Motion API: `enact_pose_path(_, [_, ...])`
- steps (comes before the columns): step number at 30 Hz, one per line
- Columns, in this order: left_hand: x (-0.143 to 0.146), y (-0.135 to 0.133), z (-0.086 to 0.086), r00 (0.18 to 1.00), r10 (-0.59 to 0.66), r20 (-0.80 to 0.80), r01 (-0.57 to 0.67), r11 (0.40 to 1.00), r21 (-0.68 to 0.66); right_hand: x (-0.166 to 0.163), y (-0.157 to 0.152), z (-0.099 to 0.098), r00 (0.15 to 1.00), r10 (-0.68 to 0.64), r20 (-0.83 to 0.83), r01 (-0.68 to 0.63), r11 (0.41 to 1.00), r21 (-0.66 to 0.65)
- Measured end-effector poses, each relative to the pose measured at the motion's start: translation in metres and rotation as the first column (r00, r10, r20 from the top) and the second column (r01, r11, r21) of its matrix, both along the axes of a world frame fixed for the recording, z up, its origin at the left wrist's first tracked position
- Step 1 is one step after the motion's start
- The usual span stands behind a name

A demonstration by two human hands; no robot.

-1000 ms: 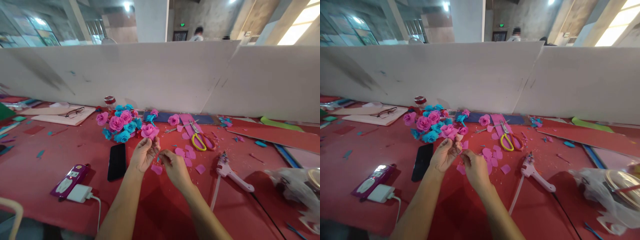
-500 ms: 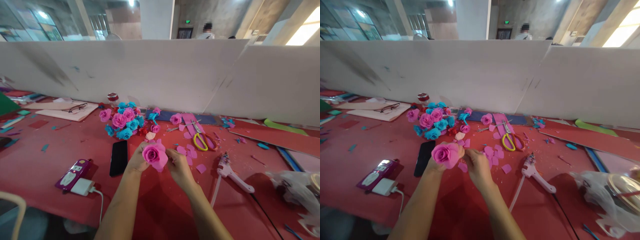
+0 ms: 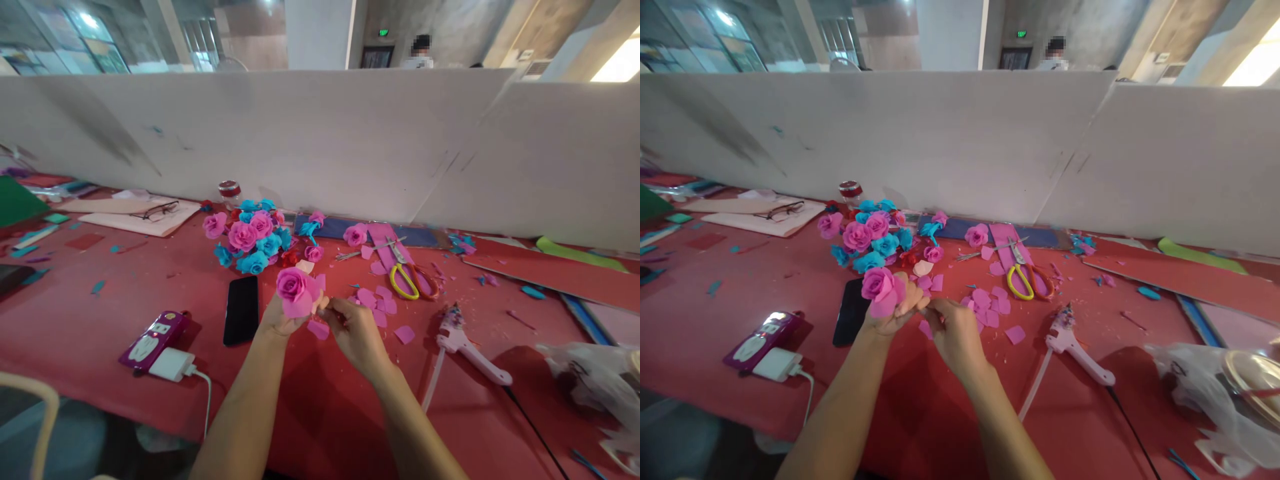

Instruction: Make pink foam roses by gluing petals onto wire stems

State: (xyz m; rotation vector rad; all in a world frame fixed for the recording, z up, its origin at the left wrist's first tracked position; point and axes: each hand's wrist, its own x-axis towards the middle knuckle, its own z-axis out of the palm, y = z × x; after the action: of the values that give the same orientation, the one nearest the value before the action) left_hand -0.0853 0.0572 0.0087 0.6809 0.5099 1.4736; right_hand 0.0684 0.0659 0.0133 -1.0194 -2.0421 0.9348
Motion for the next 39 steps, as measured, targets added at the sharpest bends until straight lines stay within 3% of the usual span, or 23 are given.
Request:
enact_pose_path(3, [0.003, 0.001, 0.003, 0.999, -0.033, 0.043, 0.030, 0.997, 0.066, 0.000, -0.002, 0.000, 0.999, 0.044, -0.001, -0.044, 0.995, -0.086])
enact_pose_path(7, [0.009, 0.007, 0.002, 0.994, 0.035, 0.101, -0.034, 0.999, -0.011, -0.001, -0.004, 0.001, 0.999, 0.042, -0.029, -0.047, 0.980, -0.193])
enact_pose_path(12, [0.003, 0.019, 0.001, 0.914, 0.251, 0.319, -0.199, 0.962, -0.186, 0.002, 0.000, -0.003, 0.997, -0.001, 0.076, 0.014, 0.985, -0.173])
enact_pose_path(15, [-0.010, 0.025, -0.001, 0.823, 0.420, 0.382, -0.355, 0.906, -0.232, 0.010, 0.008, -0.004, 0.982, -0.077, 0.174, 0.089, 0.994, -0.061])
enact_pose_path(19, [-0.018, 0.026, 0.001, 0.759, 0.590, 0.276, -0.600, 0.798, -0.057, 0.025, 0.023, -0.006, 0.933, -0.290, 0.212, 0.242, 0.944, 0.226])
enact_pose_path(21, [-0.013, 0.023, 0.003, 0.705, 0.700, 0.117, -0.709, 0.697, 0.105, 0.031, 0.031, -0.008, 0.892, -0.434, 0.127, 0.370, 0.863, 0.345])
enact_pose_path(23, [-0.004, 0.019, 0.003, 0.619, 0.784, -0.050, -0.754, 0.611, 0.242, 0.034, 0.036, -0.009, 0.839, -0.544, 0.000, 0.503, 0.777, 0.378])
enact_pose_path(24, [0.001, 0.017, 0.002, 0.582, 0.804, -0.120, -0.755, 0.589, 0.287, 0.035, 0.038, -0.010, 0.824, -0.563, -0.063, 0.547, 0.761, 0.348])
enact_pose_path(26, [0.010, 0.015, -0.002, 0.524, 0.816, -0.246, -0.736, 0.578, 0.351, 0.034, 0.036, -0.009, 0.832, -0.524, -0.184, 0.552, 0.816, 0.171])
enact_pose_path(28, [0.018, 0.014, -0.009, 0.463, 0.809, -0.363, -0.699, 0.584, 0.411, 0.030, 0.031, -0.006, 0.838, -0.441, -0.321, 0.441, 0.894, -0.077])
enact_pose_path(30, [0.024, 0.016, -0.017, 0.417, 0.792, -0.446, -0.662, 0.601, 0.448, 0.024, 0.023, -0.001, 0.816, -0.372, -0.442, 0.280, 0.924, -0.261])
enact_pose_path(34, [0.033, 0.023, -0.032, 0.514, 0.738, -0.438, -0.638, 0.670, 0.380, 0.015, 0.015, 0.005, 0.773, -0.306, -0.555, 0.077, 0.915, -0.397])
enact_pose_path(39, [0.042, 0.029, -0.048, 0.621, 0.641, -0.452, -0.593, 0.761, 0.265, 0.013, 0.016, 0.006, 0.730, -0.355, -0.584, 0.066, 0.888, -0.456])
